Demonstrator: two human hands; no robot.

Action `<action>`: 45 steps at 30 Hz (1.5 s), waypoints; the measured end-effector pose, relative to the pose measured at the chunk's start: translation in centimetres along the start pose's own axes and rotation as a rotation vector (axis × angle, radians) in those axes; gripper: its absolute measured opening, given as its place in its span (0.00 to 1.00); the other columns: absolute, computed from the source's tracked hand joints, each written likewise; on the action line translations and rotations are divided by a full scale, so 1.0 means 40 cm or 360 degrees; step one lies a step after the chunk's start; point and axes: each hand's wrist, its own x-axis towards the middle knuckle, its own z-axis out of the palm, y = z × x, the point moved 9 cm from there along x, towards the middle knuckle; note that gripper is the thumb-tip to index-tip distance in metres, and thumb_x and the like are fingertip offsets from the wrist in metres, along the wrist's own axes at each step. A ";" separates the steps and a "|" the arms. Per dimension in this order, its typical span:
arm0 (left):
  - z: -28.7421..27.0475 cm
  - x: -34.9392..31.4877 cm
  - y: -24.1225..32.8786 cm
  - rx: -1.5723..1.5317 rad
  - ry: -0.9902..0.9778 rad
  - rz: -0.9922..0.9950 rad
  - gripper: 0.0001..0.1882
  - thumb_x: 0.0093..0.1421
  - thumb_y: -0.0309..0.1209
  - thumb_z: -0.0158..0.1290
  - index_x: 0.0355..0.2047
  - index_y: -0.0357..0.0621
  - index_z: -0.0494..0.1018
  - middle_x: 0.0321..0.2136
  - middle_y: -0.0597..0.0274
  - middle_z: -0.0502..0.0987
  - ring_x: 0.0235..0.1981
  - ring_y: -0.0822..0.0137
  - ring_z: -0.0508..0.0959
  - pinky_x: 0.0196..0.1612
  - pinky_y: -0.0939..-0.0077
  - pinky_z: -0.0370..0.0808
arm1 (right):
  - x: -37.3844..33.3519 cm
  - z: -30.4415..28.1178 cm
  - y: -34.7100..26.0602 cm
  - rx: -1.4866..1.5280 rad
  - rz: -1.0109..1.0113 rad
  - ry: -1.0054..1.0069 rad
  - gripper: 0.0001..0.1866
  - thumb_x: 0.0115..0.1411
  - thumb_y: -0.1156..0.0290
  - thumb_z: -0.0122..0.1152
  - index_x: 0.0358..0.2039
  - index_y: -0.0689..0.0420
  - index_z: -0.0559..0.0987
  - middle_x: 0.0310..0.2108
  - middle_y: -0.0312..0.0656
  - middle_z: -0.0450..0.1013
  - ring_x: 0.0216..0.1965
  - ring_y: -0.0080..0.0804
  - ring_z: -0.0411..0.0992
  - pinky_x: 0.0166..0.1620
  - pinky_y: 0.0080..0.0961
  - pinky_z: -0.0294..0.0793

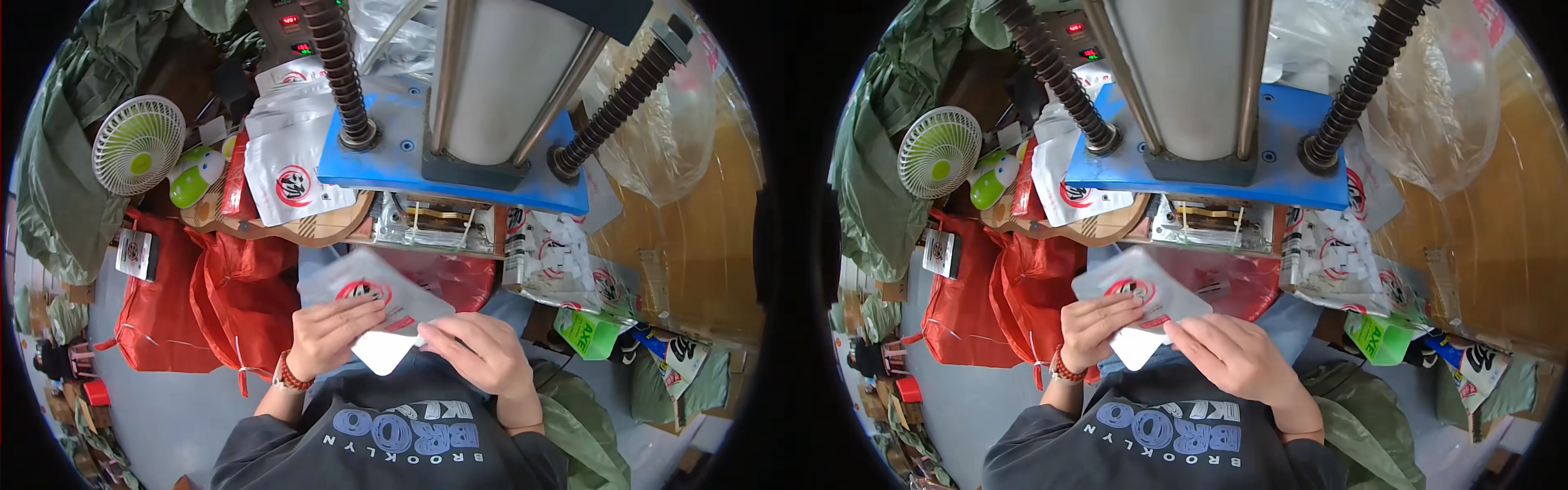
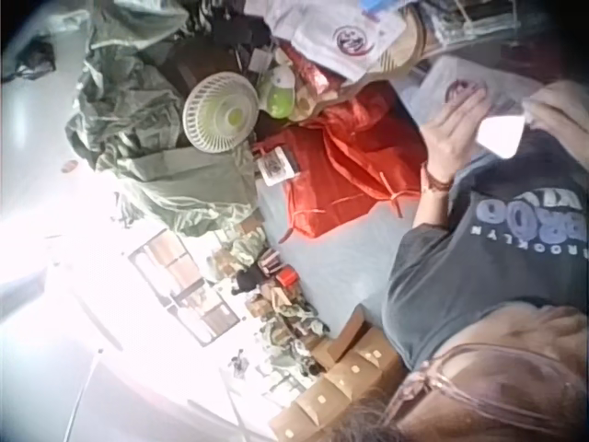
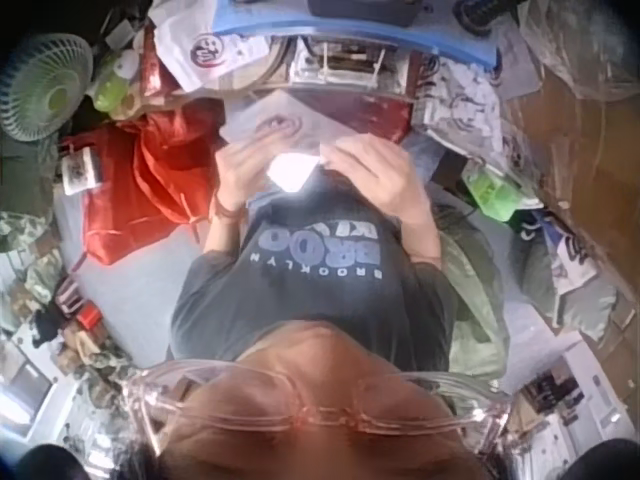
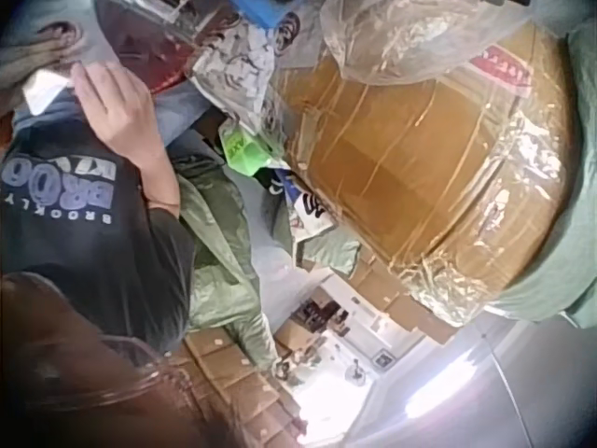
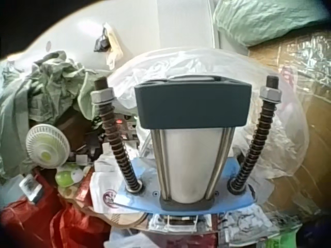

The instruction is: Sealing small plastic bags using a heat press machine and organizing them into larger sacks.

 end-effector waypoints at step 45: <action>-0.022 -0.056 -0.234 0.0146 0.0146 -0.0739 0.22 0.41 0.10 0.51 0.36 0.42 0.81 0.31 0.58 0.82 0.29 0.63 0.83 0.31 0.75 0.76 | -0.059 -0.079 0.075 -0.0109 0.0277 0.0497 0.20 0.47 0.83 0.70 0.42 0.63 0.76 0.41 0.47 0.75 0.39 0.39 0.76 0.42 0.32 0.77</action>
